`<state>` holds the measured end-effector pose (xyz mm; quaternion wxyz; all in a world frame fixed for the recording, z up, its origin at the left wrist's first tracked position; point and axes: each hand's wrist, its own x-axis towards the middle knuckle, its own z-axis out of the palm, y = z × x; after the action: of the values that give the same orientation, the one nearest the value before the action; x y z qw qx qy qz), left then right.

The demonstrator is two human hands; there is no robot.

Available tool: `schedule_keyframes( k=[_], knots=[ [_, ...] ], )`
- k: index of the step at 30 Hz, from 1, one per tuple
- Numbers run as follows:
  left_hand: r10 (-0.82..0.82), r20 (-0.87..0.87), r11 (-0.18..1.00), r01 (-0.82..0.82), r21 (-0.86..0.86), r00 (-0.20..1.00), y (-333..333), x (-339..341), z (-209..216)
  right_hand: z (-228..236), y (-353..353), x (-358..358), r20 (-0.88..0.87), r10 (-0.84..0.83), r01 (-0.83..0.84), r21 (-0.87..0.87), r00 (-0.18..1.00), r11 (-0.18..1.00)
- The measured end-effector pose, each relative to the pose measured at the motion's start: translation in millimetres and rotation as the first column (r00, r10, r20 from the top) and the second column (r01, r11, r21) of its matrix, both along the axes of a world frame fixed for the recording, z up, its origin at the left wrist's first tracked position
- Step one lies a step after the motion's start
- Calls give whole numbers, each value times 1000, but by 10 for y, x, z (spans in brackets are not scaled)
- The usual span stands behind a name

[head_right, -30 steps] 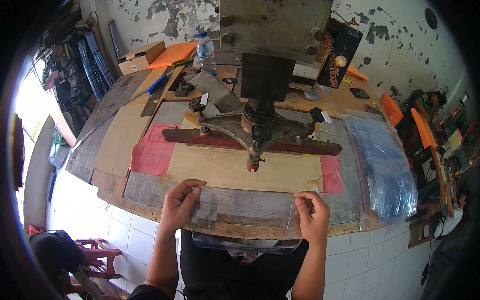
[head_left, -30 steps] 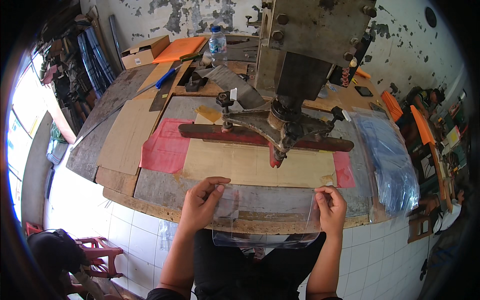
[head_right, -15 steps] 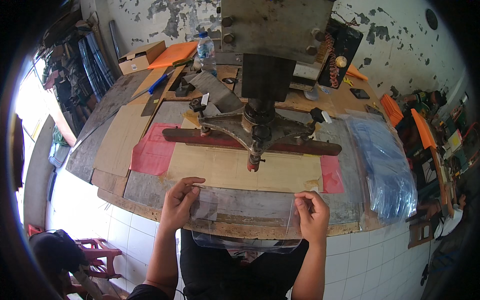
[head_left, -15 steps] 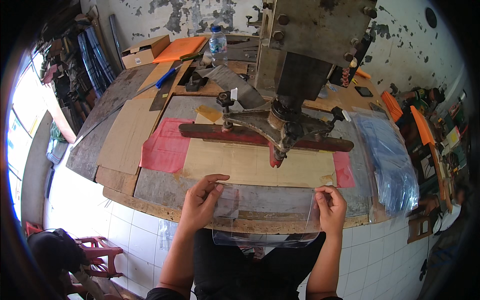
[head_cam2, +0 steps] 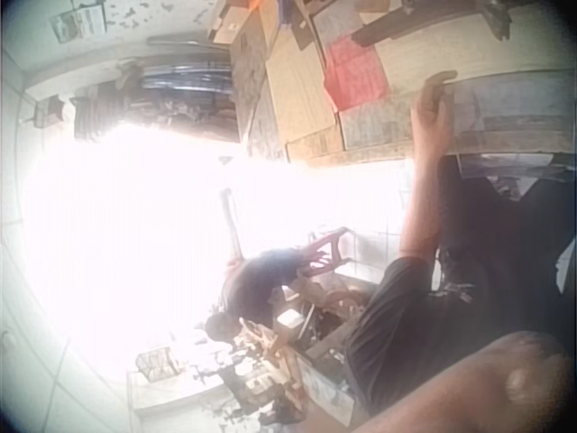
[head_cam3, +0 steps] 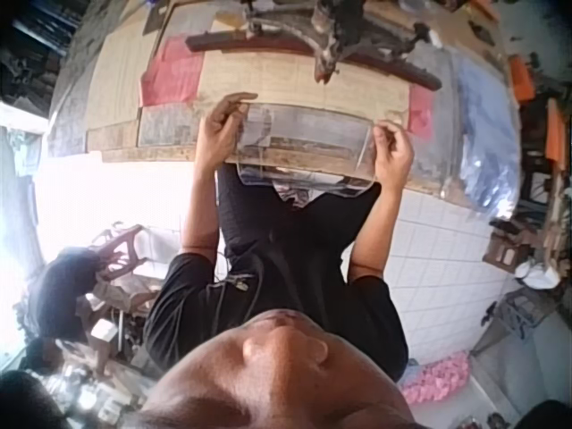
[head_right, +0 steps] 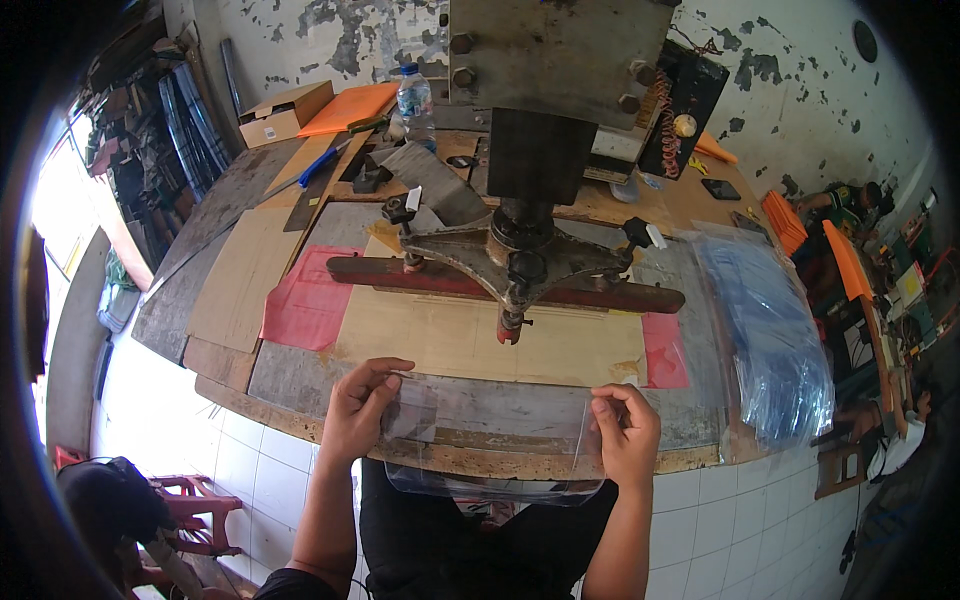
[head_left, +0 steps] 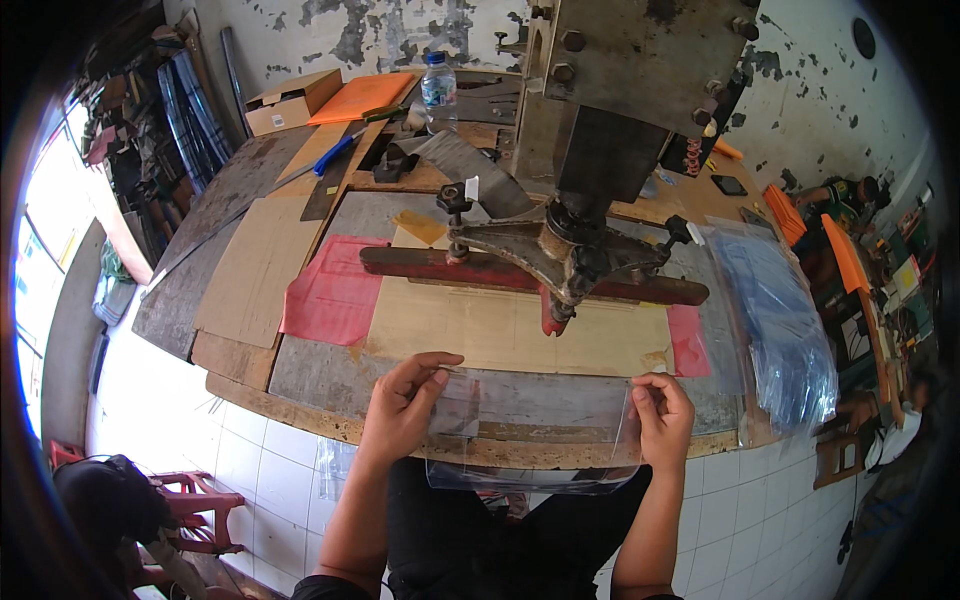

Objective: The person handles transparent plastic sheets by hand, unfolding, aligning, and positioning them on the work table beneath the press machine.

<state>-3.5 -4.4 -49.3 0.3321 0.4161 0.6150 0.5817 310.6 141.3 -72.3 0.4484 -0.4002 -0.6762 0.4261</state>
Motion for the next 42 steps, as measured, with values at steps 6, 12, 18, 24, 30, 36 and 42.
schedule_keyframes(
  k=[6, 12, 18, 24, 30, 36, 42],
  knots=[
    [1, -7, 1000, -1, 0, 1000, -7, -1, -22, 20, -4, -5, 7, -8, 8, 13, 1000, 1000],
    [-1, -9, 1000, 1, -4, 1000, -8, -7, -30, 20, -3, 0, 32, 0, -1, 33, 999, 999],
    [10, -14, 1000, -10, -12, 1000, -11, -10, -14, -15, 1, -16, -38, -5, 6, 18, 999, 1000],
    [21, -82, 1000, -22, -19, 996, -1, -13, -34, -51, 11, 18, -61, -5, 6, 10, 998, 1000],
    [32, -65, 997, -28, 68, 997, 27, 16, -66, -23, -2, 46, -73, 18, -18, -4, 997, 1000],
    [-68, 6, 995, 68, 76, 998, -60, 32, 30, -67, 28, 58, -84, 29, -27, 16, 996, 999],
    [1, 7, 981, -3, 196, 1000, -735, -147, 222, -76, 38, 66, -89, 246, -242, 49, 965, 969]
  ],
)
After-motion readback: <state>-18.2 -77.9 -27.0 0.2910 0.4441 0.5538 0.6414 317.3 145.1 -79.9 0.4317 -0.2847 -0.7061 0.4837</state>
